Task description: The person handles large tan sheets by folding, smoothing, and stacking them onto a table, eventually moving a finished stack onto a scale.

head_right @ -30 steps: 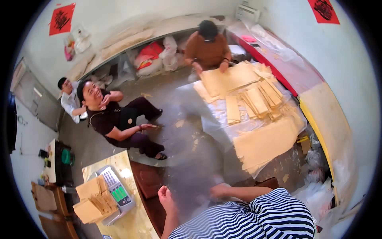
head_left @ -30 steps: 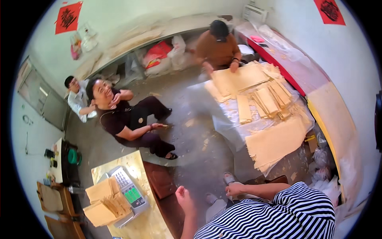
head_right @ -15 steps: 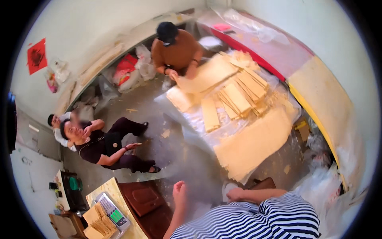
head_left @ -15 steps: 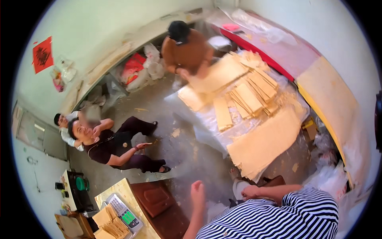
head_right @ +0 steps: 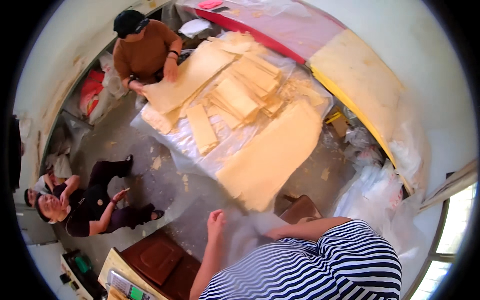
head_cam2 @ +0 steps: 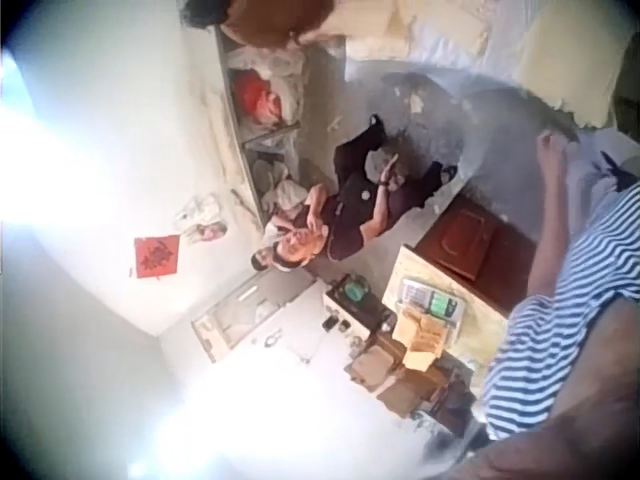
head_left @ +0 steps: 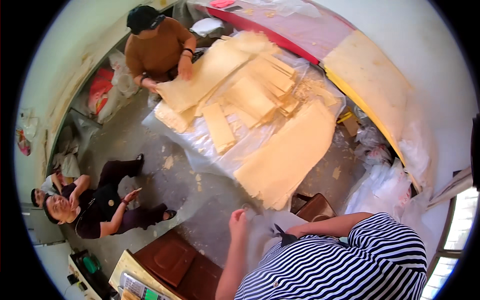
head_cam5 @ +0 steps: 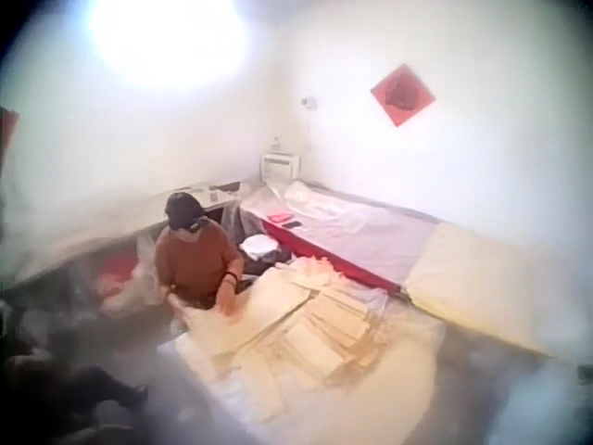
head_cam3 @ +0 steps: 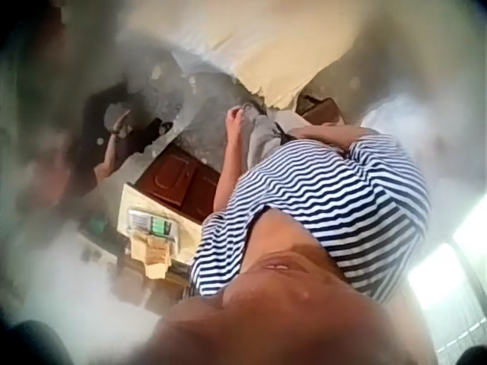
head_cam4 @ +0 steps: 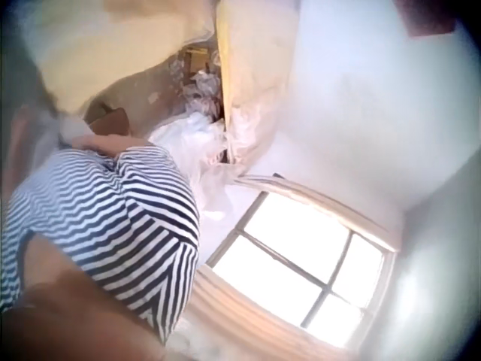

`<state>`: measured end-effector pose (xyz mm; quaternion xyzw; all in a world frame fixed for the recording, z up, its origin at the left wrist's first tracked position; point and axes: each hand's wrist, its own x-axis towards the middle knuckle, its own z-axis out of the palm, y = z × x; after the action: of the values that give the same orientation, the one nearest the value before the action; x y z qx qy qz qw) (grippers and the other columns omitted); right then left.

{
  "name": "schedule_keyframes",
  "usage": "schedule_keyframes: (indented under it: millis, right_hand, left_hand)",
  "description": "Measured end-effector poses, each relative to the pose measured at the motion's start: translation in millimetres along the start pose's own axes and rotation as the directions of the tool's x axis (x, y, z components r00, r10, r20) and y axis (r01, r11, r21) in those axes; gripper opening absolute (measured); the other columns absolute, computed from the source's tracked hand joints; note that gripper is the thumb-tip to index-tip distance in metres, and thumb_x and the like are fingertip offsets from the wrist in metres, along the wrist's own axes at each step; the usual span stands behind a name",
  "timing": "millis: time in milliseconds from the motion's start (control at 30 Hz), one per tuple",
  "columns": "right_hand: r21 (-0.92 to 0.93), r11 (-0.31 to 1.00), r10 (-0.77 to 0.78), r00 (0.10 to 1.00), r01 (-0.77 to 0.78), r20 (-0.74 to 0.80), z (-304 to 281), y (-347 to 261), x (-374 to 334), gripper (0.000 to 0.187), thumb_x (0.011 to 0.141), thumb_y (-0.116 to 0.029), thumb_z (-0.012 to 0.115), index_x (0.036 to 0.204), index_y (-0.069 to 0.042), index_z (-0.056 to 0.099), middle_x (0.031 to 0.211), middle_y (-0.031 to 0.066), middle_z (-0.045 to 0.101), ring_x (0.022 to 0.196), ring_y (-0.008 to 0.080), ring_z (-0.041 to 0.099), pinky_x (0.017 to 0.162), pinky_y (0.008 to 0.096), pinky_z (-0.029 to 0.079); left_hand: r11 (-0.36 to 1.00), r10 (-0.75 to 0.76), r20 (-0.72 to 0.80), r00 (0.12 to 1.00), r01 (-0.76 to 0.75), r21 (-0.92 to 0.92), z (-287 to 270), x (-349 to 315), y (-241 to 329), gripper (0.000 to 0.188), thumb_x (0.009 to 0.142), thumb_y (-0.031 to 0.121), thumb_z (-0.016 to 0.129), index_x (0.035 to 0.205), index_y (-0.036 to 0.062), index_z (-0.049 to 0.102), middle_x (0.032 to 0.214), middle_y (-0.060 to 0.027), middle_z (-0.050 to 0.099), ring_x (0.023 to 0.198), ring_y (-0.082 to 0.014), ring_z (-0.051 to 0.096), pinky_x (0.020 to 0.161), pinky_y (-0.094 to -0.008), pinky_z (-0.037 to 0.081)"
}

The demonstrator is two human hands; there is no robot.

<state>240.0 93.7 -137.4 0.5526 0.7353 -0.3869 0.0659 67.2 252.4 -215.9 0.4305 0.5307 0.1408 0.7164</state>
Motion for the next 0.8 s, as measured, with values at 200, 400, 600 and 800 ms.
schedule_keyframes:
  millis: [200,400,600,800]
  right_hand:
    - [0.705,0.682,0.071,0.977,-0.195,0.202,55,17,-24,0.022,0.086,-0.024,0.050,0.096,-0.008,0.061,0.089,0.0109,0.065,0.079,0.0224,0.062,0.064,0.0371,0.050]
    - [0.875,-0.476,0.599,0.698,-0.085,0.393,108,105,-7,0.020,0.088,-0.026,0.051,0.098,-0.010,0.059,0.089,0.0073,0.063,0.078,0.0139,0.060,0.062,0.0308,0.049]
    - [0.872,-0.487,0.844,0.288,0.055,0.453,151,230,33,0.035,0.084,-0.038,0.054,0.106,-0.012,0.049,0.106,0.0082,0.054,0.089,0.0246,0.055,0.071,0.0435,0.049]
    - [0.880,-0.450,0.846,0.387,0.153,0.366,110,187,50,0.027,0.083,-0.021,0.059,0.103,-0.007,0.046,0.095,0.0094,0.055,0.086,0.0255,0.060,0.066,0.0381,0.052]
  left_hand:
    - [0.989,-0.145,0.037,0.989,0.143,0.049,19,29,-8,0.022,0.083,0.019,0.060,0.103,0.0099,0.056,0.093,0.0020,0.057,0.082,-0.0073,0.052,0.067,-0.0234,0.041]
    - [0.990,-0.132,0.108,0.985,0.126,0.056,52,39,-27,0.024,0.084,0.014,0.059,0.106,0.0044,0.056,0.093,-0.0026,0.057,0.085,-0.0107,0.052,0.076,-0.0255,0.044]
    - [0.960,-0.065,0.062,0.996,0.045,0.275,45,83,-165,0.049,0.083,0.019,0.060,0.126,0.0052,0.041,0.117,-0.0097,0.051,0.100,-0.0196,0.052,0.083,-0.0311,0.044]
    - [0.978,-0.167,-0.138,0.976,0.181,0.103,82,94,-144,0.044,0.080,0.014,0.060,0.121,0.0064,0.045,0.102,-0.0079,0.055,0.084,-0.0166,0.055,0.071,-0.0297,0.047]
